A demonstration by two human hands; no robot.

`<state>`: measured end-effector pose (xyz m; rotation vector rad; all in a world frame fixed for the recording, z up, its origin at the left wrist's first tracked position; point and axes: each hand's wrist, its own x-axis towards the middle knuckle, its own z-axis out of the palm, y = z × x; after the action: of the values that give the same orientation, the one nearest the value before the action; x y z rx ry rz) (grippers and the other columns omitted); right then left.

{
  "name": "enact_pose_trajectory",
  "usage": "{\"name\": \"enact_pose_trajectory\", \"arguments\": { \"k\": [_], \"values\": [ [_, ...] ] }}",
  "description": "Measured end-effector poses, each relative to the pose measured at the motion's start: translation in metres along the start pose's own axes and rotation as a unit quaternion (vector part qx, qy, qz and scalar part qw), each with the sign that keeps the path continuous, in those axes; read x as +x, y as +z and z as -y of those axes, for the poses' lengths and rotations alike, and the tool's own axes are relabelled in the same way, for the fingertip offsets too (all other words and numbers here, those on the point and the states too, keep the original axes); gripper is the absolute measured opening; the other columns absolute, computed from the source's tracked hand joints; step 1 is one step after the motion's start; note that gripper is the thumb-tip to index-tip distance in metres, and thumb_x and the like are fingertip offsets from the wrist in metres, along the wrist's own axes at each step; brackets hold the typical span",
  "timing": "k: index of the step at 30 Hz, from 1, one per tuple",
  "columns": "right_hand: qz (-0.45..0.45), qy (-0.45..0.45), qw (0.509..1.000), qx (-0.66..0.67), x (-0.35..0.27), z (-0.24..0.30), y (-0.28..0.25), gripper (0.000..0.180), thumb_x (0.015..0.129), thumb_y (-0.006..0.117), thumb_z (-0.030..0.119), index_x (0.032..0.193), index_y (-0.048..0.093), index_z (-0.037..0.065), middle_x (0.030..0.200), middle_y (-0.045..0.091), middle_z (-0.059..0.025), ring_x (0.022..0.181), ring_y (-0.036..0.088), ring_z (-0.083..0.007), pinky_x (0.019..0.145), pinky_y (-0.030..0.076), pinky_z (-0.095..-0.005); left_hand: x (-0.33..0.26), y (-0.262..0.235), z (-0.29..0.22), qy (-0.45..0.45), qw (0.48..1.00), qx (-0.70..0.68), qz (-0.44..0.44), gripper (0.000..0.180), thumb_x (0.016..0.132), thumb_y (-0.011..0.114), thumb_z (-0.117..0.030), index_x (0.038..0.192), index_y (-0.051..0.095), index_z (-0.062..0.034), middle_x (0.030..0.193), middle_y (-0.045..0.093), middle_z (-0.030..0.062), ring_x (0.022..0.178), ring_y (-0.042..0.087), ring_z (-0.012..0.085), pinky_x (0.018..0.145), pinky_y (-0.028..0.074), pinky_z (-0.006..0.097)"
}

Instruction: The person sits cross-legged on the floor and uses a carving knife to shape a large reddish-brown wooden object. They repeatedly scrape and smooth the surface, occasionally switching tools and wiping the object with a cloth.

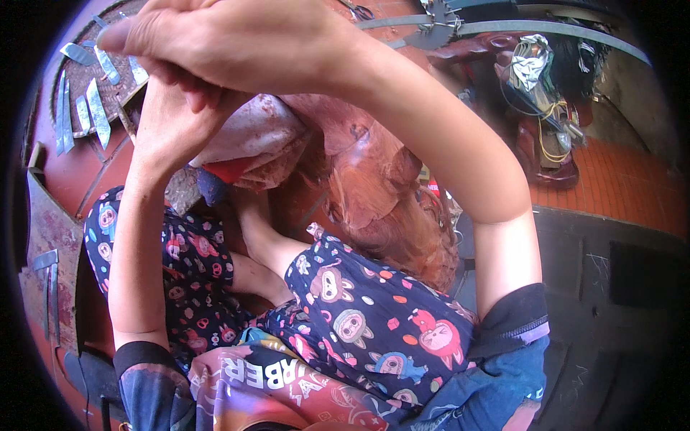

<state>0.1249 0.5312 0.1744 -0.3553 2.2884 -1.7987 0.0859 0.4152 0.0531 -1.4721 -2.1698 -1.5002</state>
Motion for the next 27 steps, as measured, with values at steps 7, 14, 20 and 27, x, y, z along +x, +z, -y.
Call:
{"name": "enact_pose_trajectory", "arguments": {
  "k": [7, 14, 20, 27],
  "values": [
    [-0.049, -0.071, 0.989, -0.119, -0.004, -0.023, 0.011, 0.04, 0.106, 0.051, 0.025, 0.077, 0.063, 0.0, 0.059, 0.056, 0.0004, 0.056, 0.049, -0.0072, 0.052, 0.041, -0.0252, 0.003, 0.007, 0.0, -0.059, 0.996, -0.061, 0.034, 0.045, 0.086, 0.075, -0.024, 0.122, 0.063, 0.0005, 0.112, 0.068, 0.021, 0.107, 0.066, 0.031, 0.089, 0.052, 0.04],
    [0.072, -0.067, 0.994, -0.047, 0.032, -0.022, -0.014, 0.047, 0.105, 0.05, 0.03, 0.066, 0.057, 0.005, 0.053, 0.046, 0.0036, 0.049, 0.04, -0.0046, 0.043, 0.032, -0.0255, 0.013, 0.008, 0.032, 0.064, 0.992, 0.06, 0.086, 0.025, 0.084, 0.075, -0.02, 0.107, 0.076, -0.011, 0.1, 0.075, 0.0063, 0.09, 0.072, 0.0199, 0.087, 0.055, 0.035],
    [-0.012, -0.11, 0.971, -0.212, 0.011, -0.022, -0.003, 0.045, 0.105, 0.051, 0.029, 0.069, 0.059, 0.003, 0.055, 0.048, 0.0026, 0.05, 0.042, -0.0054, 0.045, 0.036, -0.0264, 0.013, 0.01, 0.035, 0.194, 0.977, 0.055, 0.074, 0.028, 0.082, 0.078, -0.02, 0.108, 0.075, -0.0102, 0.097, 0.072, 0.0069, 0.088, 0.069, 0.0151, 0.084, 0.053, 0.03],
    [-0.029, -0.034, 0.971, -0.233, 0.019, -0.032, 0.003, 0.039, 0.103, 0.054, 0.03, 0.085, 0.069, -0.002, 0.066, 0.064, -0.007, 0.061, 0.06, -0.0107, 0.057, 0.047, -0.029, 0.012, 0.005, -0.001, -0.003, 0.99, -0.139, 0.037, 0.032, 0.082, 0.079, -0.024, 0.106, 0.073, -0.0048, 0.098, 0.072, 0.0119, 0.089, 0.07, 0.0216, 0.08, 0.056, 0.035]
  ]
}}
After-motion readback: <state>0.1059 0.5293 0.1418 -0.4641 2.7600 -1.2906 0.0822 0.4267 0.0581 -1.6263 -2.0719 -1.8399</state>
